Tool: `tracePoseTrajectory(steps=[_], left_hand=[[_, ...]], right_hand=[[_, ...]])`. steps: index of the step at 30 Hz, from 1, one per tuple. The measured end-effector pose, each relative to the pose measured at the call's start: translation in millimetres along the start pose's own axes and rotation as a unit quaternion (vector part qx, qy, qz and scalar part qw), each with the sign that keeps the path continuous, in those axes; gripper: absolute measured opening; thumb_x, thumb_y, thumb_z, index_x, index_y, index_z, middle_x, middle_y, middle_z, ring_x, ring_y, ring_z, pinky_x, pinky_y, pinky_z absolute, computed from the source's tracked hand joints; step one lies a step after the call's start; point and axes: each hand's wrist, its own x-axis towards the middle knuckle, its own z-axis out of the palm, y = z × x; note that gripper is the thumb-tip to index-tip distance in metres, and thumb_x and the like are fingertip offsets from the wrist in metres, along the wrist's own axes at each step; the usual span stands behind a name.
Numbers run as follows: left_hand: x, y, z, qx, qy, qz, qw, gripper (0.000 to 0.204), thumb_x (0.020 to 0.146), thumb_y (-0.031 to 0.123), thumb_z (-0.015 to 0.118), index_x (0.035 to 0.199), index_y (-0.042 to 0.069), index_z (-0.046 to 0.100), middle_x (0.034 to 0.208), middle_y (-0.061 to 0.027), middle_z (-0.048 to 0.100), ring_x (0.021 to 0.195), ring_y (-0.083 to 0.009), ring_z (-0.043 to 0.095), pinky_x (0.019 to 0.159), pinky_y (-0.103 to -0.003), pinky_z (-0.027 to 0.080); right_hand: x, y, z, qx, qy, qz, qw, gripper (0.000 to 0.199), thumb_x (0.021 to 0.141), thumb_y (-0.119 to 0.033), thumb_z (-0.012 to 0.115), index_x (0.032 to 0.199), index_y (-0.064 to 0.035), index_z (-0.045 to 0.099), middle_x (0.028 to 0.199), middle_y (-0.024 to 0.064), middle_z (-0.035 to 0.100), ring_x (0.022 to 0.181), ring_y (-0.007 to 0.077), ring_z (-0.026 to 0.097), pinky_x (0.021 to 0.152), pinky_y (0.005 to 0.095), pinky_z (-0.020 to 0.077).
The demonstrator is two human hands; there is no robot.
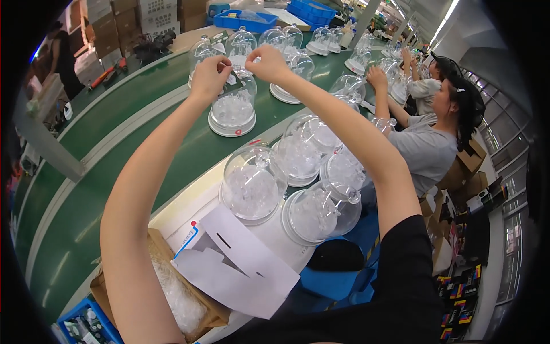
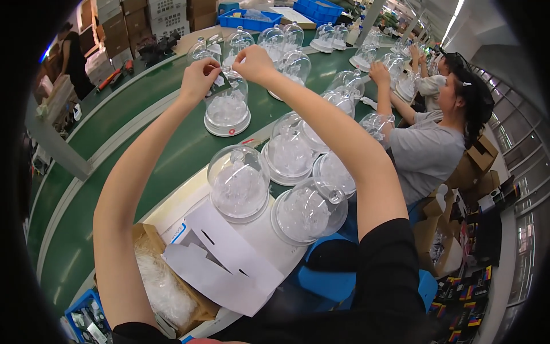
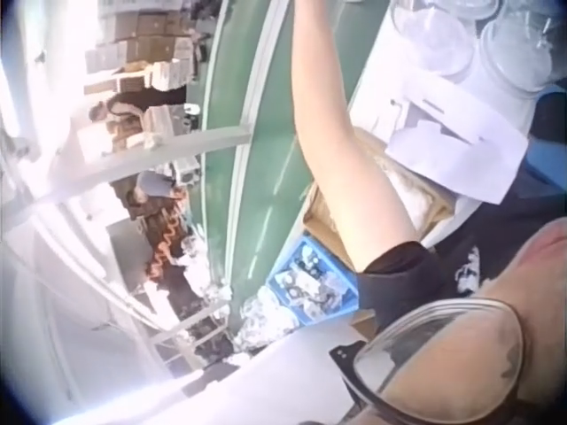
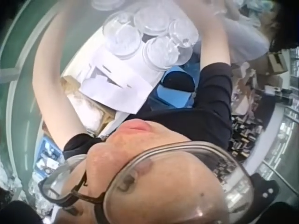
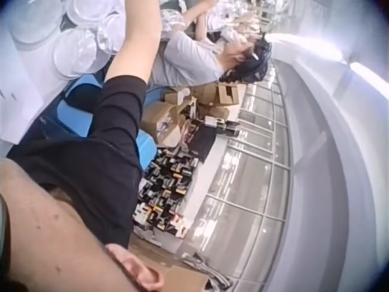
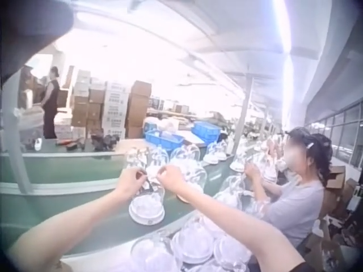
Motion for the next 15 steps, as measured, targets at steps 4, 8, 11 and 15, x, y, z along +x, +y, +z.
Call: tracePoseTrajectory(steps=[4, 8, 11, 15], left_hand=[[2, -6, 3, 0.008, -0.008, 0.005, 1.0, 0.017, 0.081, 0.015, 0.066, 0.094, 0.004, 0.069, 0.081, -0.0118, 0.07, 0.073, -0.0231, 0.067, 0.069, -0.034, 0.052], [2, -11, -1, 0.019, -0.016, 0.01, 1.0, 0.018, 0.081, 0.016, 0.066, 0.094, 0.004, 0.069, 0.083, -0.0115, 0.07, 0.076, -0.0237, 0.068, 0.07, -0.034, 0.052], [3, -11, -6, 0.028, -0.034, 0.017, 0.999, 0.019, 0.081, 0.014, 0.066, 0.096, 0.004, 0.068, 0.084, -0.0121, 0.07, 0.077, -0.0219, 0.067, 0.071, -0.032, 0.052], [8, -12, -8, 0.042, -0.056, 0.023, 0.997, 0.021, 0.08, 0.013, 0.067, 0.097, 0.002, 0.067, 0.084, -0.0133, 0.069, 0.079, -0.0216, 0.066, 0.076, -0.032, 0.051]], right_hand=[[4, 9, 10, -0.008, 0.02, -0.013, 1.0, 0.022, 0.068, -0.03, 0.068, 0.075, -0.0098, 0.073, 0.093, 0.0198, 0.064, 0.094, 0.0342, 0.061, 0.085, 0.0403, 0.0478], [9, 9, 19, -0.003, 0.02, -0.02, 1.0, 0.023, 0.065, -0.029, 0.068, 0.072, -0.0081, 0.073, 0.091, 0.0198, 0.067, 0.09, 0.0335, 0.064, 0.084, 0.0378, 0.0504], [10, 6, 22, 0.006, -0.003, -0.002, 1.0, 0.023, 0.065, -0.03, 0.069, 0.072, -0.0083, 0.073, 0.091, 0.0197, 0.067, 0.09, 0.0329, 0.064, 0.083, 0.0379, 0.0507], [8, 6, 22, -0.004, -0.011, -0.016, 1.0, 0.022, 0.067, -0.03, 0.07, 0.073, -0.009, 0.072, 0.092, 0.0178, 0.066, 0.095, 0.0328, 0.061, 0.085, 0.0381, 0.0483]])
